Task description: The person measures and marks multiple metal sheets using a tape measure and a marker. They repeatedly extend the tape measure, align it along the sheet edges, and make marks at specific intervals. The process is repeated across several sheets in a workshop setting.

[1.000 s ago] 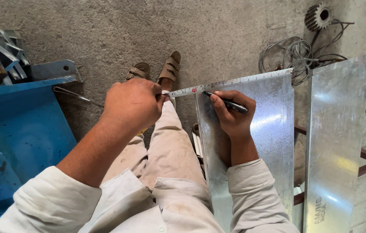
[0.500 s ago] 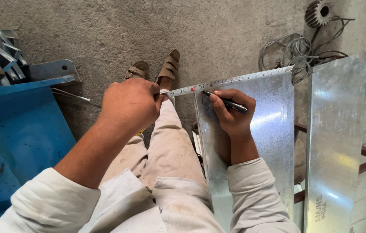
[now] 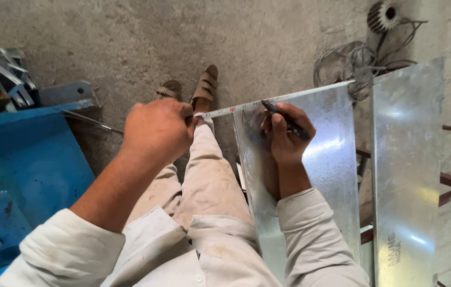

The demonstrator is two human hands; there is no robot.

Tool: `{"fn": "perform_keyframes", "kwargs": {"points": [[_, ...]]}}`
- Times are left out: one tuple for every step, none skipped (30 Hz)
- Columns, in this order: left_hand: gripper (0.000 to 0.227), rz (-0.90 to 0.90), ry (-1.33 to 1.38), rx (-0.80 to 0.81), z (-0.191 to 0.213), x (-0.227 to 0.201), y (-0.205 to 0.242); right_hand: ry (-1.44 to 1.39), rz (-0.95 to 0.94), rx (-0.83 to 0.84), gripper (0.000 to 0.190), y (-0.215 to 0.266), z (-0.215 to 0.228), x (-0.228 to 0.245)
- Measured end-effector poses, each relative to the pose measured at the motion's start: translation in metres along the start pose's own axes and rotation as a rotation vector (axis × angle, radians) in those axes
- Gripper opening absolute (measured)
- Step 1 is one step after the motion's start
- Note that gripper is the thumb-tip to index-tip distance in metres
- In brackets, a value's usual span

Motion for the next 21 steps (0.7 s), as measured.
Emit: {"fn": "perform_keyframes", "kwargs": {"points": [[0.029,-0.001,-0.005,-0.016,0.002,-0.003,0.005,0.026,0.012,-0.025,0.012,0.008,0.001,0.004],[0.031,-0.002,-0.013,-0.035,0.005,-0.006,0.010,0.050,0.027,-0.052,0.013,0.015,0.002,0.008],[0.030,0.007,0.004,-0.057,0.009,-0.009,0.013,0.114,0.121,-0.017,0.012,0.024,-0.003,0.020],[0.028,0.019,0.024,-0.075,0.011,-0.010,0.019,0.179,0.210,0.019,0.011,0.037,-0.007,0.033],[0.027,0.031,0.043,-0.093,0.013,-0.010,0.025,0.298,0.217,0.034,0.009,0.051,-0.009,0.041],[0.028,0.043,0.085,-0.115,0.016,-0.009,0.032,0.419,0.224,0.047,0.009,0.064,-0.011,0.048],[0.028,0.054,0.127,-0.135,0.018,-0.006,0.038,0.573,0.251,0.078,0.014,0.074,-0.016,0.055],[0.029,0.060,0.168,-0.162,0.022,-0.004,0.044,0.728,0.284,0.103,0.021,0.082,-0.021,0.061],[0.029,0.058,0.185,-0.185,0.025,-0.003,0.051,0.884,0.314,0.125,0.027,0.091,-0.024,0.066],[0.029,0.051,0.199,-0.210,0.028,-0.002,0.059,0.886,0.265,0.125,0.032,0.096,-0.021,0.064],[0.029,0.043,0.214,-0.235,0.029,0.001,0.068,0.888,0.215,0.124,0.037,0.100,-0.018,0.058],[0.030,0.099,0.243,-0.209,0.024,0.009,0.077,0.889,0.162,0.123,0.043,0.105,-0.014,0.052],[0.032,0.155,0.273,-0.182,0.018,0.018,0.087,0.901,0.162,0.162,0.046,0.111,-0.017,0.048],[0.033,0.242,0.329,-0.128,0.009,0.028,0.098,0.925,0.161,0.193,0.050,0.116,-0.020,0.043],[0.033,0.329,0.385,-0.071,-0.002,0.040,0.110,0.949,0.158,0.223,0.053,0.119,-0.021,0.039],[0.034,0.308,0.324,-0.091,-0.002,0.045,0.117,0.933,0.148,0.218,0.050,0.121,-0.019,0.037],[0.034,0.287,0.263,-0.113,-0.002,0.049,0.122,0.917,0.138,0.213,0.047,0.122,-0.016,0.036],[0.036,0.266,0.236,-0.141,-0.004,0.055,0.132,0.891,0.128,0.222,0.044,0.124,-0.016,0.034],[0.039,0.246,0.209,-0.169,-0.006,0.060,0.141,0.888,0.132,0.210,0.042,0.125,-0.016,0.033],[0.038,0.257,0.190,-0.176,-0.009,0.068,0.151,0.882,0.134,0.202,0.040,0.127,-0.017,0.032],[0.038,0.269,0.171,-0.183,-0.010,0.074,0.159,0.876,0.137,0.194,0.037,0.129,-0.015,0.033]]}}
Point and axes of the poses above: each hand's wrist, its own y-axis away from the middle knuckle, its own z-axis out of the back of the hand, x = y × z, the point moved 9 cm from there along -y, towards the middle knuckle, and after that the axes turned 3 degrees about -y, right-handed, at the moved point
